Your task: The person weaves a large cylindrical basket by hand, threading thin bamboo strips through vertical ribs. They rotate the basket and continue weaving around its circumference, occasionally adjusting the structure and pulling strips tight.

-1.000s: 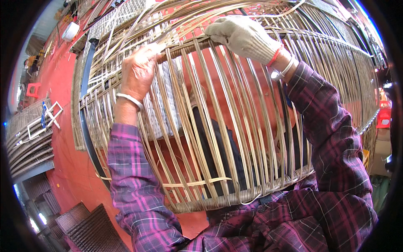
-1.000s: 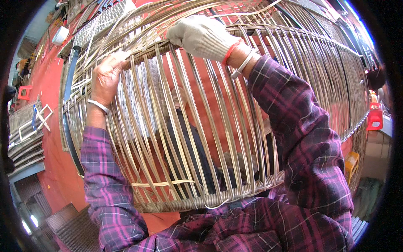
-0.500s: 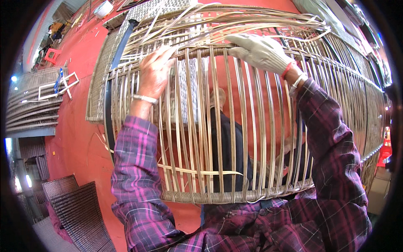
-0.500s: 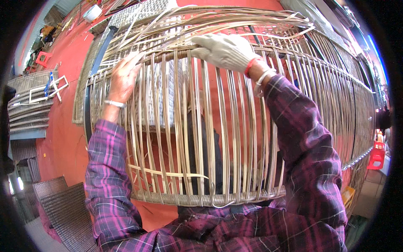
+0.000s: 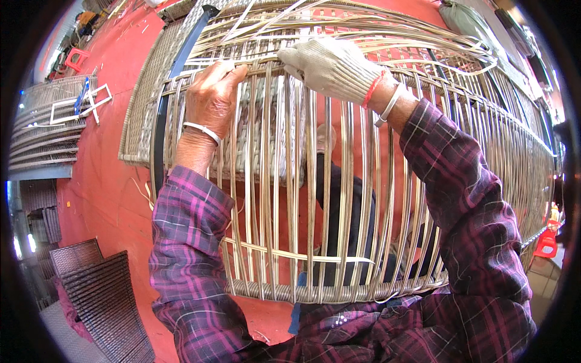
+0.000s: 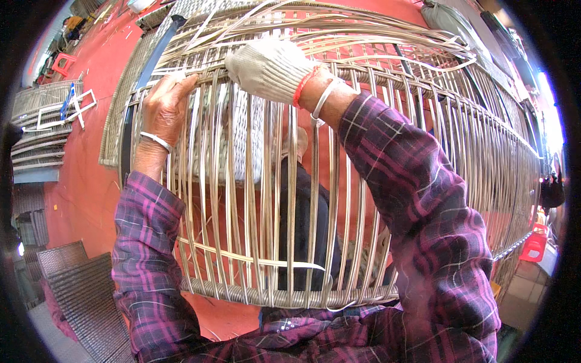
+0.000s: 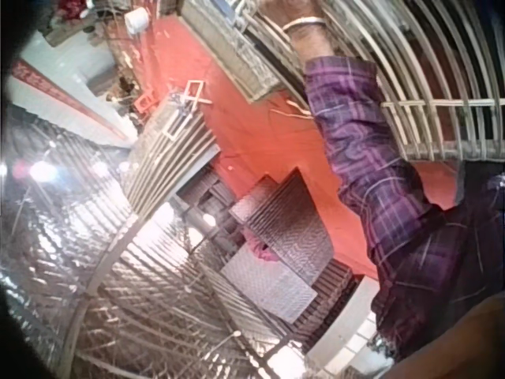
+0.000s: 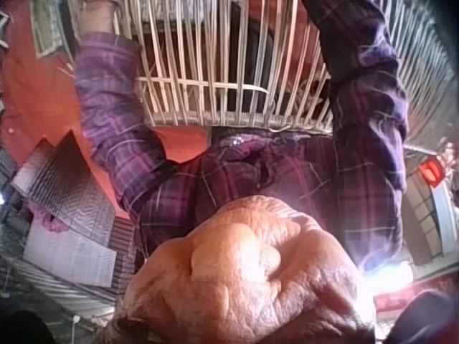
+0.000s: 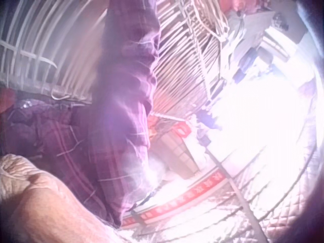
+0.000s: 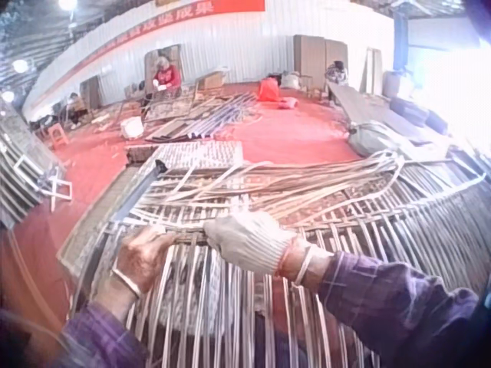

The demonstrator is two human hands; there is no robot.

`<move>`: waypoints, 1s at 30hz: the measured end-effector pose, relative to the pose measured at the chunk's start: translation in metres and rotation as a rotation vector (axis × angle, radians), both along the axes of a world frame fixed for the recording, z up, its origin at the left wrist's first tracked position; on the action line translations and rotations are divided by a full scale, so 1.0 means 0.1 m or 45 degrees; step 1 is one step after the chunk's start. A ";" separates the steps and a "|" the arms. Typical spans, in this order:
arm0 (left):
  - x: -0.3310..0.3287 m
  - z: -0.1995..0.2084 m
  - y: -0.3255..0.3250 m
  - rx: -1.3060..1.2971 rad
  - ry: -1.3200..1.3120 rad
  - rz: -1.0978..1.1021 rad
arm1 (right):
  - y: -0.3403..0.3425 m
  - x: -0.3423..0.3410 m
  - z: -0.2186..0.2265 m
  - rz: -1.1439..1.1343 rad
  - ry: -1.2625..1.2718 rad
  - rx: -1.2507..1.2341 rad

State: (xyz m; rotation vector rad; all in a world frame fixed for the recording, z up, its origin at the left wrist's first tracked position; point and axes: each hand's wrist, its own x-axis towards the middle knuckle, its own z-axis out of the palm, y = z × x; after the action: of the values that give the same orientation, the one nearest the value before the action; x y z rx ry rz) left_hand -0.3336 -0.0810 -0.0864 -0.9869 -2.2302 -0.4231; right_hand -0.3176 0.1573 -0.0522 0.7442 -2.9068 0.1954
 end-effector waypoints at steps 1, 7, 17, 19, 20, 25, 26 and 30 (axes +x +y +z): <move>-0.02 0.00 0.00 -0.003 0.049 -0.007 | -0.02 0.01 0.00 -0.009 0.052 0.011; -0.14 0.00 0.06 0.045 -0.013 0.047 | -0.04 0.00 -0.04 -0.020 0.189 -0.073; 0.10 0.01 -0.40 0.221 -0.177 0.083 | 0.00 -0.05 -0.11 0.053 0.071 -0.408; 0.13 0.00 -0.65 0.295 -0.269 0.316 | -0.11 -0.07 -0.12 0.099 0.108 -0.378; 0.13 0.01 -0.77 0.317 -0.265 0.409 | -0.20 -0.09 -0.12 0.063 0.063 -0.320; 0.03 -0.01 -0.96 0.143 -0.123 0.391 | -0.79 -0.30 -0.13 0.192 0.134 -0.433; 0.00 0.00 -0.97 0.137 -0.126 0.403 | -0.86 -0.33 -0.13 0.200 0.060 -0.400; -0.12 0.04 -0.98 0.061 -0.121 0.352 | -1.01 -0.41 -0.06 0.140 0.113 -0.146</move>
State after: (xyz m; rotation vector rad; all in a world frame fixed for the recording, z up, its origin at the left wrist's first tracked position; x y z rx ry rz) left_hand -0.3460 -0.1790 -0.0827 -0.6325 -2.3864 -0.4032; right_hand -0.3586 0.0563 -0.0585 0.8705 -2.7473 0.3293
